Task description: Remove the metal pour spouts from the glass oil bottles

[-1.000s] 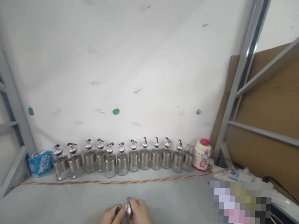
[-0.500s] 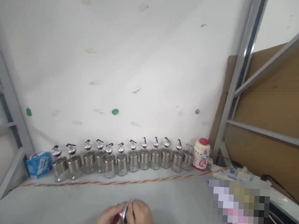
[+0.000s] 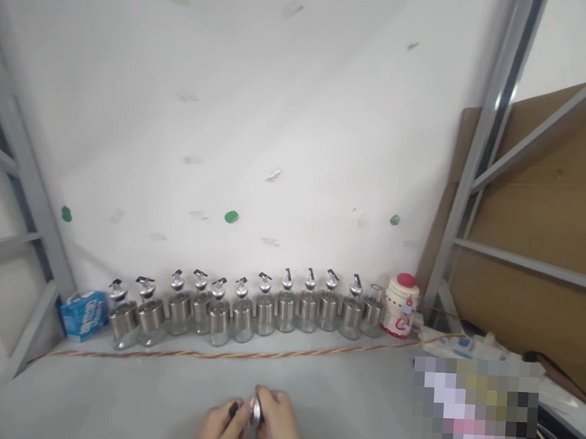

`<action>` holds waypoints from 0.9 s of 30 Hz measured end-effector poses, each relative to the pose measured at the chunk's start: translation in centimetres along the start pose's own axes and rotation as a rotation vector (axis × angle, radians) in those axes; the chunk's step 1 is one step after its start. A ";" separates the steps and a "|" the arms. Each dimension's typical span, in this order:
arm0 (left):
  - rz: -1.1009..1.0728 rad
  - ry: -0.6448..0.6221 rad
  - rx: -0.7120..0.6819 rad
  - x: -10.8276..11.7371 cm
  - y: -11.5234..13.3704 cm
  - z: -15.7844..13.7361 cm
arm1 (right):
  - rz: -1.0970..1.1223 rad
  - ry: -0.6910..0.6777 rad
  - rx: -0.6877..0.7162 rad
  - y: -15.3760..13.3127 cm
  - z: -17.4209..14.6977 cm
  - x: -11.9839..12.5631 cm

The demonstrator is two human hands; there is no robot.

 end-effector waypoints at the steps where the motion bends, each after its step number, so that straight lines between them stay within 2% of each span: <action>1: -0.153 -0.027 0.108 -0.2 -0.1 0.1 | -0.028 0.038 0.052 -0.1 0.0 0.1; 3: -0.418 -0.061 0.280 -0.5 -0.4 0.3 | -0.146 0.092 0.172 -0.3 -0.3 0.3; 5: -0.599 -0.133 0.403 -0.8 -0.9 0.5 | -0.336 0.117 0.353 -0.9 -0.9 0.6; 8: -0.681 -0.307 0.519 -1.2 -1.6 0.7 | -0.631 0.152 0.718 -2.0 -2.2 1.0; 10: -0.656 -0.325 0.536 -1.1 -1.8 0.6 | -0.733 0.164 0.842 -2.3 -2.5 1.0; 11: -0.625 -0.265 0.505 -0.8 -1.7 0.7 | -0.733 0.160 0.819 -2.3 -2.4 1.0; 13: -0.483 -0.087 0.366 0.0 -1.4 0.7 | -0.634 0.127 0.642 -1.9 -1.6 0.8; 16: -0.022 0.130 -0.022 1.3 -0.3 0.2 | -0.364 0.030 0.252 -0.7 -0.2 0.2; 19: 0.458 0.134 -0.382 1.2 0.3 -0.5 | -0.165 -0.078 -0.089 0.6 0.1 -0.2; 21: 0.609 0.124 -0.501 0.9 0.2 -0.7 | -0.097 -0.150 -0.231 0.9 0.0 -0.2; 23: 0.592 0.144 -0.503 0.8 0.1 -0.7 | -0.050 -0.197 -0.292 0.9 -0.2 -0.1; 24: 0.522 0.154 -0.452 0.8 0.1 -0.6 | -0.028 -0.192 -0.302 0.9 -0.2 -0.1; 27: 0.125 0.088 -0.112 0.3 -0.4 0.0 | -0.019 -0.107 -0.219 0.9 0.2 -0.1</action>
Point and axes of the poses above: each hand's wrist, its own z-axis towards the middle knuckle, its own x-axis out of the back of the hand, y = z × x, the point moved 4 cm from there along z, towards the middle knuckle, and after that the axes turned 3 degrees about -z, right-handed, at the moved point
